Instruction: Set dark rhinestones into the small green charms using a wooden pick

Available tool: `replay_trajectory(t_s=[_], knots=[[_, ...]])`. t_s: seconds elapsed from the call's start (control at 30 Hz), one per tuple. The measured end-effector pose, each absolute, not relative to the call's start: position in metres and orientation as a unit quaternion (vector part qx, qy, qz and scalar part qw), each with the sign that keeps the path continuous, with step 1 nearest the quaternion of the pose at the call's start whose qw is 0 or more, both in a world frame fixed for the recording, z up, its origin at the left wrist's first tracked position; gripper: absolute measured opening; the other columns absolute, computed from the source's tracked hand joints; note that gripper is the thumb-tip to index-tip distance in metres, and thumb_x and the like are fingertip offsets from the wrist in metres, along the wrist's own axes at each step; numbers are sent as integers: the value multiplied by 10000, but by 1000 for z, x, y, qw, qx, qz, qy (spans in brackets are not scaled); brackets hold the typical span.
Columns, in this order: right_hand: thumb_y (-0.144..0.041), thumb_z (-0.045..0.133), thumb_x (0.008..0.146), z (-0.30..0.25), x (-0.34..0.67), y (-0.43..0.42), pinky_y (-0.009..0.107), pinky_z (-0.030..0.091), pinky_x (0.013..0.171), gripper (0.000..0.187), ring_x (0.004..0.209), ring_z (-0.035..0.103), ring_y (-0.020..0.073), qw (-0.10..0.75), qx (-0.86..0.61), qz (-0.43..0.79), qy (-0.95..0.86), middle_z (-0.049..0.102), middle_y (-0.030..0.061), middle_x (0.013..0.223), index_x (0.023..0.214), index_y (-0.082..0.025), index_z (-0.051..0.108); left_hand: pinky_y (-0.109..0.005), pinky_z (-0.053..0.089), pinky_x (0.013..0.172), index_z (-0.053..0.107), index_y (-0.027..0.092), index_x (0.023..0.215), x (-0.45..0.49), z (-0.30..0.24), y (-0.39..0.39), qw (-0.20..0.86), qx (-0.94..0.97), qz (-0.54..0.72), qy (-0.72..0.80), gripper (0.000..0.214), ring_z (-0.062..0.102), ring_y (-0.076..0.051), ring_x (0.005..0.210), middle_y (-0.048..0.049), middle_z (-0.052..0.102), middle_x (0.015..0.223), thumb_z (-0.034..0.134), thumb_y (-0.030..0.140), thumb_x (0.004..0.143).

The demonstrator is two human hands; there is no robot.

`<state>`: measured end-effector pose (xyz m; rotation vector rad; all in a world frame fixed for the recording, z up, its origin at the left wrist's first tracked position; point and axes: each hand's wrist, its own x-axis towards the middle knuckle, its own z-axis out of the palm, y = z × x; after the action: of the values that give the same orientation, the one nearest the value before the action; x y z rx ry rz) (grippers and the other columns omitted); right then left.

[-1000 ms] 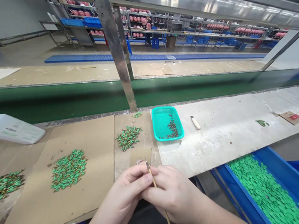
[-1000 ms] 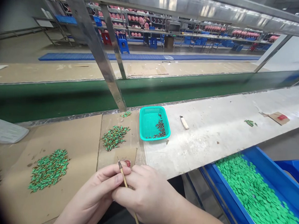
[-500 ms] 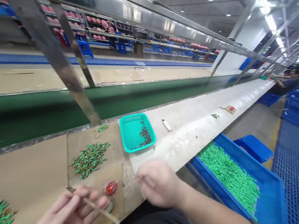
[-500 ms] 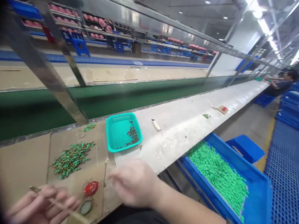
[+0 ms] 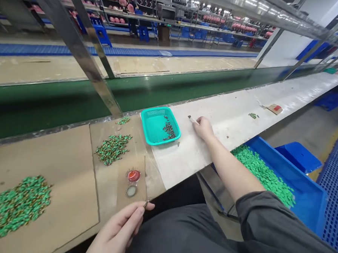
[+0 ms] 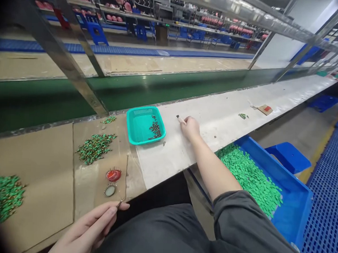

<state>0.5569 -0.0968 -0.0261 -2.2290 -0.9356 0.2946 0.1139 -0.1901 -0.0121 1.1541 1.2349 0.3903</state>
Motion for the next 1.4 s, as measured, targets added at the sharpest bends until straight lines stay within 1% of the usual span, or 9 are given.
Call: replay_trajectory(t_s=[0.13, 0.23, 0.3, 0.43, 0.57, 0.73, 0.87, 1.07, 1.4], knots=[[-448, 763, 1167, -25, 554, -136, 463, 711, 953, 366, 1082, 812, 262, 414, -817, 135, -379, 796, 104, 1318, 1413, -179, 732, -237, 321, 538, 892, 232, 1119, 117, -21, -207, 658, 504, 162, 536, 733, 430, -151, 603, 43, 518, 686, 844, 911, 844], [-574, 524, 1243, -27, 529, -192, 358, 662, 830, 431, 849, 777, 201, 458, -761, 162, -430, 822, 70, 1084, 1434, -202, 626, -215, 266, 539, 837, 221, 1024, 124, -28, -215, 674, 476, 187, 534, 641, 380, -128, 603, 53, 495, 698, 878, 842, 869], [-605, 532, 1218, -32, 501, -230, 322, 608, 731, 422, 761, 731, 194, 462, -728, 183, -473, 811, 41, 999, 1377, -226, 625, -196, 247, 539, 813, 205, 959, 131, -33, -218, 705, 439, 184, 526, 652, 356, -115, 608, 62, 469, 694, 903, 839, 843], [-418, 633, 1173, -41, 439, -281, 288, 521, 629, 194, 668, 690, 187, 425, -675, 218, -563, 740, -13, 802, 1132, -245, 712, -188, 197, 485, 757, 194, 852, 148, -44, -218, 752, 376, 168, 515, 712, 248, -92, 569, 86, 420, 648, 930, 877, 750], [-314, 667, 1156, -46, 406, -289, 321, 567, 741, 138, 773, 763, 222, 386, -621, 213, -648, 805, 33, 885, 1066, -250, 749, -185, 164, 462, 699, 208, 818, 159, -52, -218, 773, 331, 174, 513, 681, 187, -77, 553, 100, 409, 615, 952, 837, 743], [-252, 659, 1169, -50, 402, -280, 380, 571, 811, 111, 869, 813, 286, 354, -595, 161, -704, 856, 98, 979, 1189, -229, 766, -193, 147, 454, 711, 200, 834, 163, -50, -218, 787, 300, 181, 508, 617, 168, -62, 522, 107, 407, 581, 951, 767, 794], [-228, 663, 1165, -49, 399, -276, 383, 554, 775, 97, 821, 796, 277, 335, -580, 133, -730, 839, 83, 937, 1195, -216, 755, -197, 137, 450, 756, 197, 934, 166, -48, -219, 799, 284, 177, 499, 601, 160, -65, 517, 115, 416, 573, 971, 739, 792], [-266, 678, 1178, -53, 392, -267, 392, 523, 769, 158, 804, 748, 255, 338, -547, 93, -760, 810, 60, 892, 1026, -234, 707, -194, 182, 456, 740, 191, 858, 167, -50, -221, 814, 259, 176, 488, 619, 192, -61, 522, 105, 444, 571, 982, 755, 772], [-284, 639, 1223, -56, 384, -264, 408, 476, 792, 230, 850, 727, 237, 326, -540, 68, -773, 795, 65, 945, 1017, -218, 715, -202, 208, 453, 744, 190, 839, 169, -49, -223, 816, 237, 187, 494, 566, 231, -66, 509, 88, 480, 565, 976, 704, 805]])
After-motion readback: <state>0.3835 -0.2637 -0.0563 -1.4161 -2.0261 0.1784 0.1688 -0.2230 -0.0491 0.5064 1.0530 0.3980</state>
